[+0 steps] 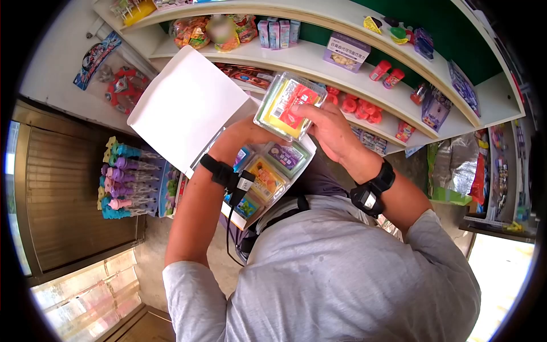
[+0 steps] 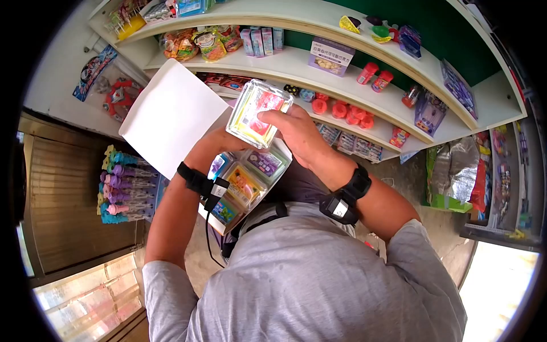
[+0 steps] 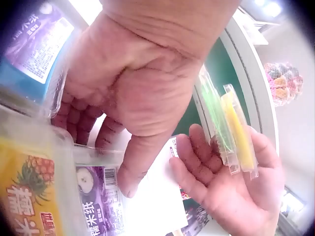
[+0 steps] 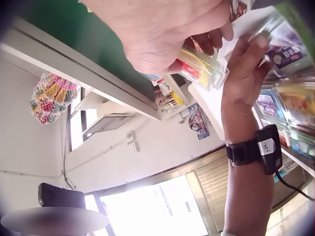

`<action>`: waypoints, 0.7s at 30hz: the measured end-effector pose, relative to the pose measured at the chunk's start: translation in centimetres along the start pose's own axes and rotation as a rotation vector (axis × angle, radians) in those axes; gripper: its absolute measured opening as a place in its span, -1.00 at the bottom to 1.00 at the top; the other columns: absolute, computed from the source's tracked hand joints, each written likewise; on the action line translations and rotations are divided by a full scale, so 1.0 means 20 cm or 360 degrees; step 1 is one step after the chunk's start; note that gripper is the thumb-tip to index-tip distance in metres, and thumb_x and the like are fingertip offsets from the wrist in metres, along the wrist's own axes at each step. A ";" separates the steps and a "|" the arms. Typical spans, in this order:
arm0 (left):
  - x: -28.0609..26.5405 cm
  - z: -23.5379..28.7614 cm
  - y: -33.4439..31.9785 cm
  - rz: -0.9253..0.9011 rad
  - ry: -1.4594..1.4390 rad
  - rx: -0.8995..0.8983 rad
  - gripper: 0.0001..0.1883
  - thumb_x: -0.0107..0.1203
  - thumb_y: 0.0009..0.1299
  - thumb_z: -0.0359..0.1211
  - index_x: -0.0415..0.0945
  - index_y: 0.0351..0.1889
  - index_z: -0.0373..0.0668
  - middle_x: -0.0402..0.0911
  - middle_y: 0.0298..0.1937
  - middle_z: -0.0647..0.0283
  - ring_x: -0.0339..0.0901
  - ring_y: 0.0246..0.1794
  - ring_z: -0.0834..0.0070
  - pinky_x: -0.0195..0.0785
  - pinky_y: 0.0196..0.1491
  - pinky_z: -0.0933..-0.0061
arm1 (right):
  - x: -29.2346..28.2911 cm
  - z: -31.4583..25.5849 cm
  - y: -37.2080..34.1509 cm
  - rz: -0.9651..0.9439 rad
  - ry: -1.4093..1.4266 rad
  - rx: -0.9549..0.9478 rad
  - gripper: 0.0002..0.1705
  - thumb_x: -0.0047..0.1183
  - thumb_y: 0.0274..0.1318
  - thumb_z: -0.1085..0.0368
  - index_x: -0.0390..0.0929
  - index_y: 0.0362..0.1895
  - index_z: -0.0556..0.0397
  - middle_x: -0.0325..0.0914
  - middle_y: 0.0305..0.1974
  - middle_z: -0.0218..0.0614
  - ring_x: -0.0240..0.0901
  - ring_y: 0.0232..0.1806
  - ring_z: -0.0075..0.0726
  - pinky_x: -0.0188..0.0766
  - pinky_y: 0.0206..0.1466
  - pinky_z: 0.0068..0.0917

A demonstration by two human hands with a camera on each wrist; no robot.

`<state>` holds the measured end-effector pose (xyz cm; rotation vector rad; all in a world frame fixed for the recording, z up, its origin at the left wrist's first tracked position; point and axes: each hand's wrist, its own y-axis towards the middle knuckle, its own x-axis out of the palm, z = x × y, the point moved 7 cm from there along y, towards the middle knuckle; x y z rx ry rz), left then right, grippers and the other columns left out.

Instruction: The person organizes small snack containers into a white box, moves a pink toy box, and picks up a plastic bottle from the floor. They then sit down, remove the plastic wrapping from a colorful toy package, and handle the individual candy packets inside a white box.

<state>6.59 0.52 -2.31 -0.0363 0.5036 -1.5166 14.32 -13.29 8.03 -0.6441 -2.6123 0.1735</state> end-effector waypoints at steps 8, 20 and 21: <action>-0.02 0.25 -0.21 -0.0110 0.0345 -0.0412 -0.36 0.53 0.13 -0.22 0.69 0.23 -0.11 0.78 0.13 0.08 0.69 0.15 0.21 0.52 0.23 0.24 | 0.01 0.00 -0.03 0.0011 0.0059 0.0004 -0.62 0.20 0.41 0.27 0.65 0.20 0.23 0.74 0.10 -0.20 0.69 0.10 -0.35 0.58 0.25 -0.34; -0.22 0.32 -0.29 0.0062 0.0031 -0.0015 -0.44 0.42 0.26 -0.40 0.62 0.27 -0.27 0.76 0.10 0.15 0.68 0.08 0.32 0.51 0.26 0.32 | -0.04 0.02 0.02 -0.0025 0.0401 -0.0008 -0.58 0.23 0.35 0.26 0.62 0.22 0.16 0.72 0.14 -0.21 0.71 0.13 -0.26 0.63 0.25 -0.21; -0.25 0.30 -0.30 0.0043 -0.0212 0.0094 -0.46 0.40 0.30 -0.46 0.60 0.29 -0.27 0.75 0.13 0.19 0.67 0.10 0.38 0.49 0.29 0.34 | -0.04 0.00 0.03 -0.0053 0.0424 -0.0017 -0.57 0.23 0.35 0.27 0.61 0.23 0.16 0.72 0.15 -0.21 0.71 0.14 -0.25 0.63 0.25 -0.19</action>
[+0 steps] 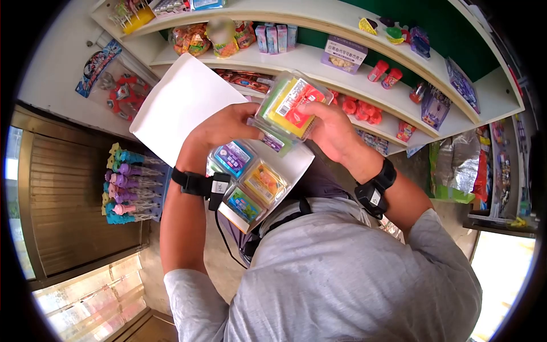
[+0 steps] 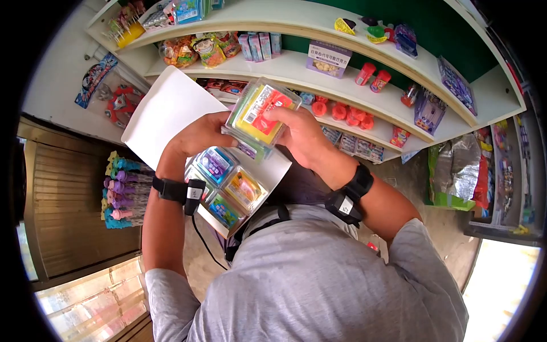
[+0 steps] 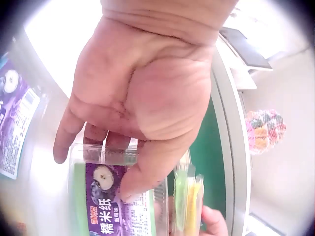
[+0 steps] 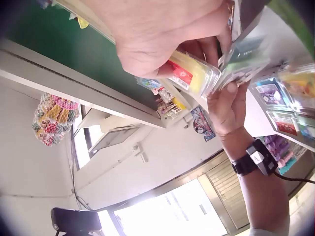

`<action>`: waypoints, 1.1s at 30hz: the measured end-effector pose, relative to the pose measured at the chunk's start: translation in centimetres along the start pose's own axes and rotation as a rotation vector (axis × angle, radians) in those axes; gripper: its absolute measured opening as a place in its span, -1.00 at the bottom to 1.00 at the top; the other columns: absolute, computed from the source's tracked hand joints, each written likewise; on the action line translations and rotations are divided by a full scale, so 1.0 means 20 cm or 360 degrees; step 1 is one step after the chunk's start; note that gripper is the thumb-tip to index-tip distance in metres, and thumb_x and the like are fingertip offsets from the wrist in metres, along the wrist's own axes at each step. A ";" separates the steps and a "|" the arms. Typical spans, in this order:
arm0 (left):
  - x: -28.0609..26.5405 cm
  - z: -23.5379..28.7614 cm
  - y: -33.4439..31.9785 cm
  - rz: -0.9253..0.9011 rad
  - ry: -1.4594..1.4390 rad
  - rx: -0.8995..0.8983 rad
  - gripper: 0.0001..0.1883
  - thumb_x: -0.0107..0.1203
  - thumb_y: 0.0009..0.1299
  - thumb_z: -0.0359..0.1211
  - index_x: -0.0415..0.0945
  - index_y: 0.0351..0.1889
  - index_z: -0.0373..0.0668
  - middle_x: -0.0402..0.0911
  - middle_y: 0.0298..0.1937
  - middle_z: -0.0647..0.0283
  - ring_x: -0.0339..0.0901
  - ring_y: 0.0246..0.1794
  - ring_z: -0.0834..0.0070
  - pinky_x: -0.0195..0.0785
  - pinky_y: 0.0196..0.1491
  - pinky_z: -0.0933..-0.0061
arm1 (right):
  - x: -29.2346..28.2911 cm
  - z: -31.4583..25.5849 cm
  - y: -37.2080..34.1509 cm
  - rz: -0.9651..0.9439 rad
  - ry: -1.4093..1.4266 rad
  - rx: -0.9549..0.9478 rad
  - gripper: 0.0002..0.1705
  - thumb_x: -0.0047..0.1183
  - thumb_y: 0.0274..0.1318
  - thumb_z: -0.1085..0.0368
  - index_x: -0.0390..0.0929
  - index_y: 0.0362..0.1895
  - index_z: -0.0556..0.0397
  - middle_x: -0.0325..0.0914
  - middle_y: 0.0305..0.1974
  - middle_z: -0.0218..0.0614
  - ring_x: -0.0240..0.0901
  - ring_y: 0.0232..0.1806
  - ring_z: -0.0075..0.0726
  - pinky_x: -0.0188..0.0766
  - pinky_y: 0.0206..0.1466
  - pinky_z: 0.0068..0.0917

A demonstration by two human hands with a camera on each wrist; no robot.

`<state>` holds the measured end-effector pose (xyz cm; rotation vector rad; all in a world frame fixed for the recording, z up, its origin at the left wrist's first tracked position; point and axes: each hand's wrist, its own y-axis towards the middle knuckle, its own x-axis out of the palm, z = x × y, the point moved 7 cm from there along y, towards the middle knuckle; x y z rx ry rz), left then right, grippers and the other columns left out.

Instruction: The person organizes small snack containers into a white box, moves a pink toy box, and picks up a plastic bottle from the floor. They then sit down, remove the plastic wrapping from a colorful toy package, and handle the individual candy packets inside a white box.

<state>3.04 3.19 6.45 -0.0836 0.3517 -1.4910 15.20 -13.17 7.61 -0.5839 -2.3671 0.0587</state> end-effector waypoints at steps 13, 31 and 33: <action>-0.18 -0.15 -0.49 0.0480 -0.1181 0.0248 -0.54 0.16 0.60 -0.33 0.44 0.38 -0.36 0.71 0.17 0.09 0.74 0.10 0.29 0.62 0.23 0.20 | 0.09 -0.28 -0.04 -0.0171 -0.0417 -0.0102 -0.50 0.13 0.45 0.20 0.45 0.39 0.02 0.70 0.11 -0.27 0.73 0.03 -0.37 0.76 -0.17 -0.36; 0.13 0.09 -0.63 0.0850 -0.1284 0.0836 -0.58 0.22 0.55 -0.36 0.48 0.32 -0.30 0.68 0.18 0.16 0.63 0.19 0.40 0.44 0.36 0.25 | 0.51 -0.13 0.02 -0.0650 -0.1449 -0.0195 -0.36 0.31 0.42 0.20 0.45 0.49 0.01 0.68 0.09 -0.38 0.60 0.03 -0.60 0.64 -0.05 -0.55; 0.11 0.14 -0.61 0.0834 -0.1345 0.0944 -0.55 0.20 0.54 -0.34 0.45 0.34 -0.31 0.66 0.22 0.11 0.63 0.22 0.34 0.44 0.38 0.19 | 0.52 -0.15 0.03 -0.0669 -0.1303 -0.0033 -0.38 0.22 0.51 0.07 0.43 0.50 0.05 0.67 0.06 -0.35 0.61 0.04 -0.56 0.72 -0.10 -0.50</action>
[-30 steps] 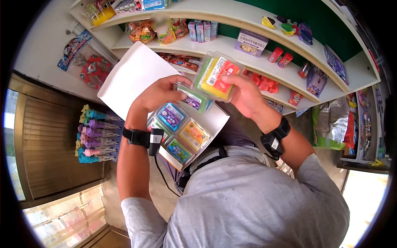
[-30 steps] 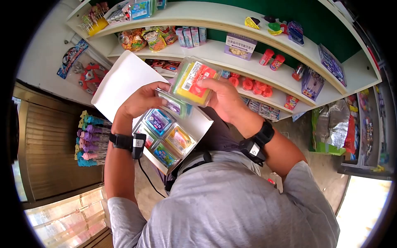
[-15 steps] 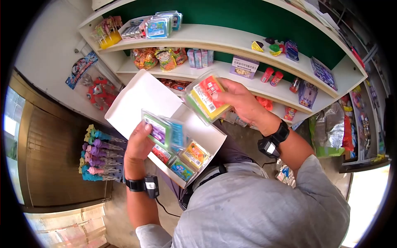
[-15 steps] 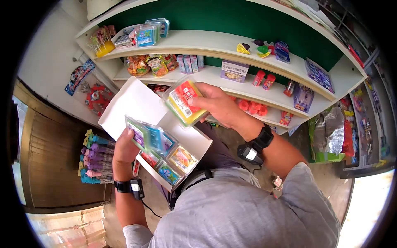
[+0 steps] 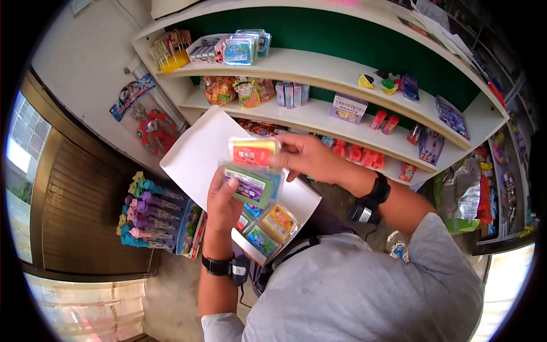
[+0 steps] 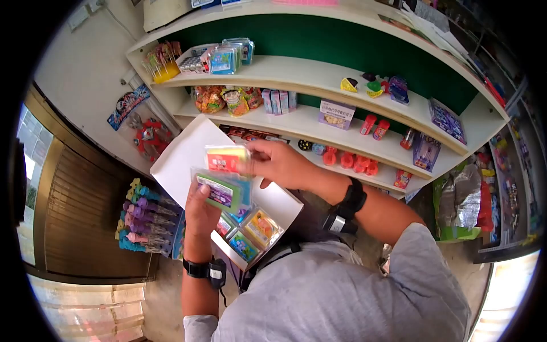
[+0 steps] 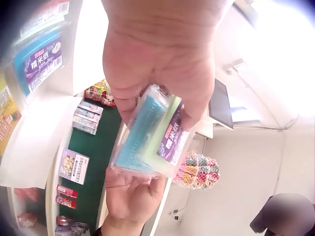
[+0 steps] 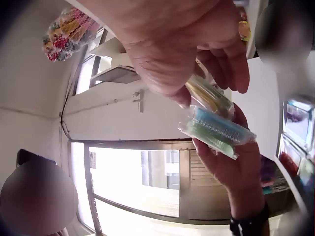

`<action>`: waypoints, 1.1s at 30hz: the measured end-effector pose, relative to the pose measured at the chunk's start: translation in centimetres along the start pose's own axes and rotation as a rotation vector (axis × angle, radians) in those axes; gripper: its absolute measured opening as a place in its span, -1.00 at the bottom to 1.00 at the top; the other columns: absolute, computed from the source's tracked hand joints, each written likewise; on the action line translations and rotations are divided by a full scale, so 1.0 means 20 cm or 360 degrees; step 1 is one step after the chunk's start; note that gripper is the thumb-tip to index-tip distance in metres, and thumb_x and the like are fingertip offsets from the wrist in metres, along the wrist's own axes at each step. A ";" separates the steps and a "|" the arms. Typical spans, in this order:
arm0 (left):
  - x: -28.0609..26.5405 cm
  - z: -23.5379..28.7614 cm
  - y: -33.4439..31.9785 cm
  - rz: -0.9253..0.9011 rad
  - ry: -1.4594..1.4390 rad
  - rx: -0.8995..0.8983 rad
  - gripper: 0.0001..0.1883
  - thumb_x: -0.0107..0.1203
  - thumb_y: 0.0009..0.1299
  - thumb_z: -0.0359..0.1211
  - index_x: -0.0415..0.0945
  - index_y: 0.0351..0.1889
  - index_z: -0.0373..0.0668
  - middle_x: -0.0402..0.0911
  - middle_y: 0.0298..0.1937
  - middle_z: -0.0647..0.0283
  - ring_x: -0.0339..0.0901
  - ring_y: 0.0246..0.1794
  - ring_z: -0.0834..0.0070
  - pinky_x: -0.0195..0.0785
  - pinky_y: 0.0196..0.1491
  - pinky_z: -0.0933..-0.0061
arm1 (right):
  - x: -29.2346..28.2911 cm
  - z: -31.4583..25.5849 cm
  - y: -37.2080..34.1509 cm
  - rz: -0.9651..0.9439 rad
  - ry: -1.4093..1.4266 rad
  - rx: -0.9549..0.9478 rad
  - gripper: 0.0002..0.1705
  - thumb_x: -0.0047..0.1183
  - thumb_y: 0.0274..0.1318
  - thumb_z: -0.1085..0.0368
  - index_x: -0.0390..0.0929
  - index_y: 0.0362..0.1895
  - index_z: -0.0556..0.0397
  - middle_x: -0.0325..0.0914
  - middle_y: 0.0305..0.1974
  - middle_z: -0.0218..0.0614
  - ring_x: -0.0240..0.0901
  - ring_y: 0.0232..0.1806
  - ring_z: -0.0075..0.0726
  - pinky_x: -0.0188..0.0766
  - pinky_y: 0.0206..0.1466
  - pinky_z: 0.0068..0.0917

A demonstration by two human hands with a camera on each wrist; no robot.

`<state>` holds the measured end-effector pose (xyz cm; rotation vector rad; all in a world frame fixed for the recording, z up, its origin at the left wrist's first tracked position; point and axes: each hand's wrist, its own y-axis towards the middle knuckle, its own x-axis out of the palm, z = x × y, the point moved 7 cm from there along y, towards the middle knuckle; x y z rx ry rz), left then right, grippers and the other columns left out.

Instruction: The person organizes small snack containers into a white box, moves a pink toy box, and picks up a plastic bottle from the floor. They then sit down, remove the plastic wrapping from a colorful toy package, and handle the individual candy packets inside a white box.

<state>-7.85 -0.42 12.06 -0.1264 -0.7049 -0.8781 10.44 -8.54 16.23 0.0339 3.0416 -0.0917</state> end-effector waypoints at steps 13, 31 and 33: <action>-0.07 -0.08 0.03 0.0253 0.0156 0.0163 -0.48 0.25 0.48 -0.32 0.41 0.33 -0.33 0.64 0.21 0.07 0.62 0.24 0.25 0.45 0.38 0.11 | -0.10 0.10 0.03 0.0307 0.0227 -0.0169 -0.71 0.21 0.48 0.22 0.57 0.11 0.13 0.64 -0.17 -0.38 0.60 -0.19 -0.55 0.67 -0.28 -0.52; -0.22 -0.02 -0.06 0.0386 0.0498 0.0040 -0.50 0.34 0.45 -0.37 0.50 0.31 -0.33 0.66 0.18 0.20 0.60 0.15 0.49 0.45 0.28 0.38 | 0.02 0.13 0.15 0.0264 0.0258 -0.0024 -0.56 -0.01 0.61 0.11 0.57 0.32 0.14 0.64 0.02 -0.30 0.62 -0.07 -0.50 0.75 -0.31 -0.47; -0.23 -0.02 -0.03 0.0377 0.0609 0.0031 -0.48 0.36 0.43 -0.38 0.51 0.31 -0.37 0.65 0.24 0.19 0.59 0.19 0.50 0.43 0.31 0.40 | 0.00 0.13 0.17 0.0273 0.0144 -0.0021 -0.54 -0.09 0.66 0.09 0.56 0.35 0.11 0.62 0.10 -0.31 0.60 0.00 -0.53 0.78 -0.25 -0.48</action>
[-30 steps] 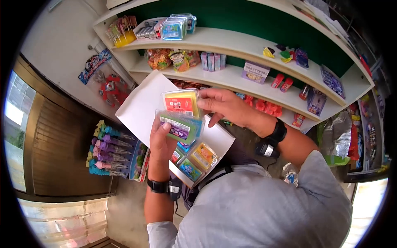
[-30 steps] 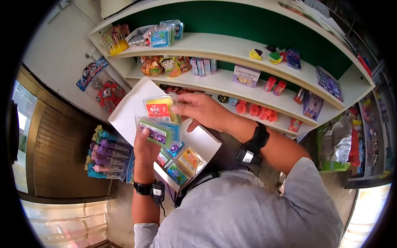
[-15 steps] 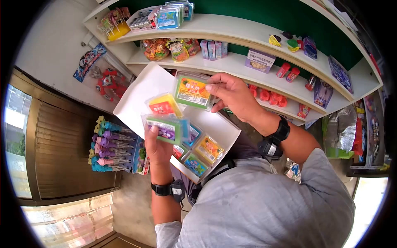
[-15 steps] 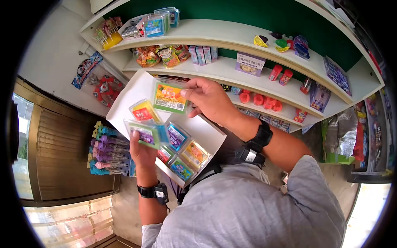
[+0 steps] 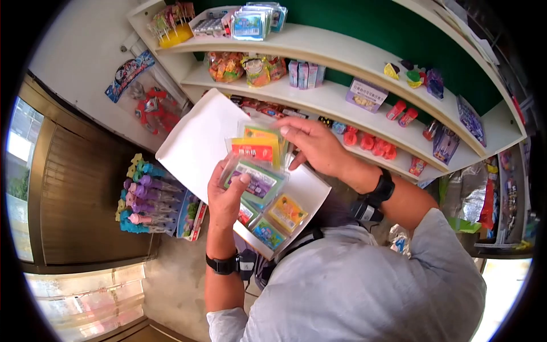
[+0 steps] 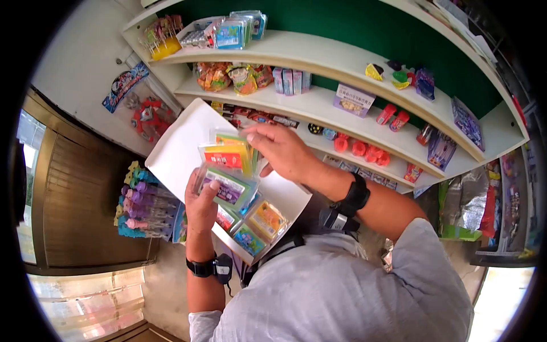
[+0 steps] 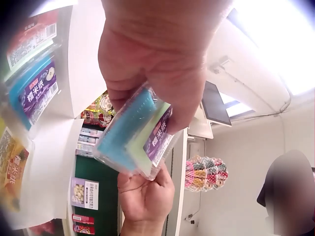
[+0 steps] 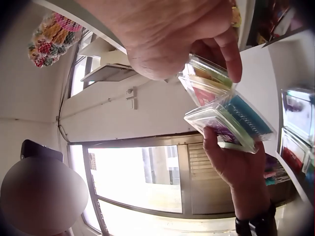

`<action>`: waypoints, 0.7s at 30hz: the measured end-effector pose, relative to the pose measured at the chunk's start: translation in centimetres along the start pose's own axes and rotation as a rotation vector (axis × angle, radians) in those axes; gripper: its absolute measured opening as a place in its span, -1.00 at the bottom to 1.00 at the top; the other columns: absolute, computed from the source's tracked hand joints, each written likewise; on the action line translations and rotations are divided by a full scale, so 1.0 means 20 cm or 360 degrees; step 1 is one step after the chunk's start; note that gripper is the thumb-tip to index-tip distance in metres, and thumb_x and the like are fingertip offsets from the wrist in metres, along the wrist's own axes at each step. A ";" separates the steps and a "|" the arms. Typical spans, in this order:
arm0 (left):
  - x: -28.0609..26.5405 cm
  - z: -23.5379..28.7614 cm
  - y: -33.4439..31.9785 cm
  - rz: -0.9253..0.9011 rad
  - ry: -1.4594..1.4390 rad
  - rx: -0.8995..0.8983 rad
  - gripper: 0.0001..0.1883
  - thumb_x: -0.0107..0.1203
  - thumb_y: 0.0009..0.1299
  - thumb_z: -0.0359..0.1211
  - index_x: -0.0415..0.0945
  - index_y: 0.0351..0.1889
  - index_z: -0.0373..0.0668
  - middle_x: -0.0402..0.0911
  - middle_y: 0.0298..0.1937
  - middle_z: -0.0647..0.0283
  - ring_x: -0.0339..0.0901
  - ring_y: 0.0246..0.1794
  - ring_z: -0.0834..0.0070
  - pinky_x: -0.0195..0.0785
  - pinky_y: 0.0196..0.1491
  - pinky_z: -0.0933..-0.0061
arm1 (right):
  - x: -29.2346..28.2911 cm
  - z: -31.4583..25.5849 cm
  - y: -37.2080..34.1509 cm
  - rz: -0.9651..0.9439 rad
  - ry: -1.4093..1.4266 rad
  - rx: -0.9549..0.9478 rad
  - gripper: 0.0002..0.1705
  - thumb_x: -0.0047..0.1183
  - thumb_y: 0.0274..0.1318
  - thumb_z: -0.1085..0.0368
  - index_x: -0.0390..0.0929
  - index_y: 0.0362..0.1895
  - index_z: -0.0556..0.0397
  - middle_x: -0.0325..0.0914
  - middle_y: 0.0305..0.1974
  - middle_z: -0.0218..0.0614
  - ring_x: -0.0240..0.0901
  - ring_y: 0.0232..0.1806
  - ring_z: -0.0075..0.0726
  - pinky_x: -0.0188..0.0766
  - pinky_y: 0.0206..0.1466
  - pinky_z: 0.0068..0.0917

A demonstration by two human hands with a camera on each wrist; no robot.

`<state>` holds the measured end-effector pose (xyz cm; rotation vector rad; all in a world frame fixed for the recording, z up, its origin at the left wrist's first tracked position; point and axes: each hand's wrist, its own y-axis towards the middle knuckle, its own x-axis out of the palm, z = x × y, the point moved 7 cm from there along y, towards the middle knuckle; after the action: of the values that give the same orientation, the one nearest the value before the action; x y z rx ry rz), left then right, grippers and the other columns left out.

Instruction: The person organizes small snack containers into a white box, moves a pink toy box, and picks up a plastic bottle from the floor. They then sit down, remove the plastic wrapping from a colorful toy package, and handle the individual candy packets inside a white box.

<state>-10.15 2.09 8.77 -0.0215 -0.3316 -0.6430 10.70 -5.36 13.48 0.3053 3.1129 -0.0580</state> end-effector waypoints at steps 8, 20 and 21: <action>0.01 0.02 0.03 0.0087 0.0009 -0.0027 -0.69 0.34 0.39 -0.45 0.54 0.03 -0.33 0.41 0.57 -0.09 0.58 0.34 0.28 0.44 0.38 0.25 | 0.01 -0.12 0.09 -0.0029 -0.0630 -0.0273 -0.53 0.33 0.32 0.16 0.57 0.18 0.15 0.71 -0.21 -0.28 0.62 -0.27 -0.51 0.58 -0.27 -0.41; -0.24 -0.03 -0.19 0.0256 -0.0126 -0.0053 -0.64 0.34 0.44 -0.35 0.53 0.10 -0.29 0.64 0.34 -0.02 0.60 0.29 0.32 0.42 0.38 0.23 | -0.48 -0.70 0.67 0.0984 -0.1158 -0.1374 -0.51 0.33 0.30 0.19 0.54 0.23 0.05 0.71 -0.03 0.04 0.71 -0.11 0.13 0.64 -0.09 -0.17; -0.27 -0.05 -0.22 0.0273 -0.0133 -0.0067 -0.64 0.35 0.43 -0.35 0.53 0.10 -0.29 0.65 0.34 -0.01 0.61 0.28 0.33 0.43 0.38 0.24 | -0.47 -0.71 0.70 0.0970 -0.1129 -0.1394 -0.52 0.32 0.32 0.20 0.54 0.24 0.04 0.71 -0.01 0.04 0.71 -0.11 0.13 0.64 -0.10 -0.17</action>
<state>-16.45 1.58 5.83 -0.1164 -0.3924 -0.4796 22.40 7.06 27.38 0.8995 1.9802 0.9224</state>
